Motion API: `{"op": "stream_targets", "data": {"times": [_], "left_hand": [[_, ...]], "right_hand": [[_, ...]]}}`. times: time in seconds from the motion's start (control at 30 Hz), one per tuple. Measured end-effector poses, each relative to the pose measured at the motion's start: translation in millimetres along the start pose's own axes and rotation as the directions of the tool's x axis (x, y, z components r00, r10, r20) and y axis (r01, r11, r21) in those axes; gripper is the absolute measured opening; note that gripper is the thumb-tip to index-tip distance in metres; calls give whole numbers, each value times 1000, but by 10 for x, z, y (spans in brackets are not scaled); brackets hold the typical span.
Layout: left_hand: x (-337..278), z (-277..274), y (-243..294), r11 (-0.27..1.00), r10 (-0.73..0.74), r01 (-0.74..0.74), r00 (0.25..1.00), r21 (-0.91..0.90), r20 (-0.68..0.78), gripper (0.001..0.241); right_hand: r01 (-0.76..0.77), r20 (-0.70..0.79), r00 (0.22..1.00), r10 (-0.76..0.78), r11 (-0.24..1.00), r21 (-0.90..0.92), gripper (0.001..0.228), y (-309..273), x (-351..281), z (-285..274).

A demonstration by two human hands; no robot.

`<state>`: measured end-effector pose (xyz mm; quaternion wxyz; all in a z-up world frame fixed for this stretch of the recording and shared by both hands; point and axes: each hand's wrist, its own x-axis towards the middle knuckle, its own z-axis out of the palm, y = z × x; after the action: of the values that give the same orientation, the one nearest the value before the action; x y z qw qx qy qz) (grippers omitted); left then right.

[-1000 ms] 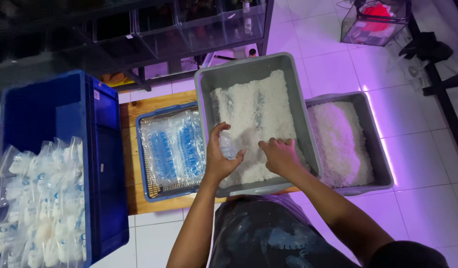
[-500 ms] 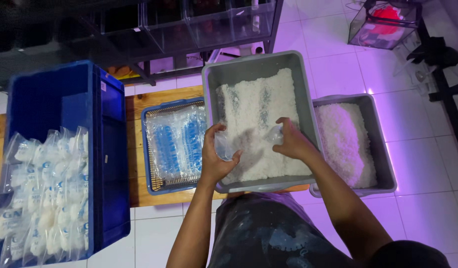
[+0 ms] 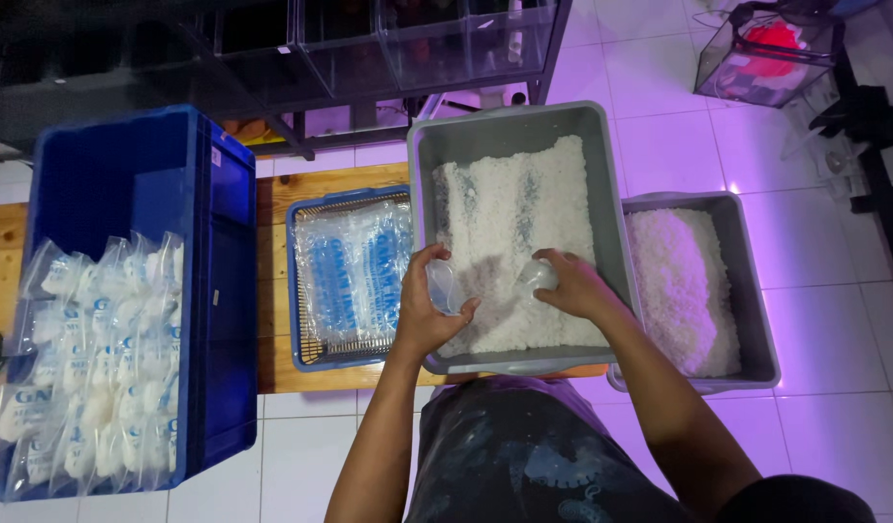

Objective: The person scoops white granular material from a bin into plastic bags using a cup and places the bags into a blue crate.

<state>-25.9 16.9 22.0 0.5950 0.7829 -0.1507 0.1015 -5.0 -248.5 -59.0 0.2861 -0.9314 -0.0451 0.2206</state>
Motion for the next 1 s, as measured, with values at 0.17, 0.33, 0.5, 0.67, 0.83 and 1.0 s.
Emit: {"op": "stream_targets", "data": {"times": [0.17, 0.33, 0.5, 0.67, 0.83, 1.0], "left_hand": [[18, -30, -41, 1000, 30, -30, 999, 4, -21, 79], [55, -45, -14, 999, 46, -46, 999, 1, -25, 80], [49, -36, -26, 999, 53, -53, 998, -11, -13, 80], [48, -51, -26, 998, 53, -54, 999, -22, -7, 80], [50, -54, -17, 997, 68, -68, 998, -25, 3, 81], [70, -62, -24, 996, 86, -87, 996, -30, -11, 80]], "right_hand": [[49, 35, 998, -51, 998, 49, 69, -276, -212, -62], [9, -34, 999, -12, 996, -84, 67, -290, -206, 10], [64, 33, 998, -61, 995, -70, 64, -506, -359, -27], [49, -51, 997, -56, 991, -126, 67, -480, -297, 3], [85, -57, 994, -88, 995, -43, 73, -543, -355, 44], [160, -54, 987, -155, 981, 109, 55, -364, -248, 256]]}}
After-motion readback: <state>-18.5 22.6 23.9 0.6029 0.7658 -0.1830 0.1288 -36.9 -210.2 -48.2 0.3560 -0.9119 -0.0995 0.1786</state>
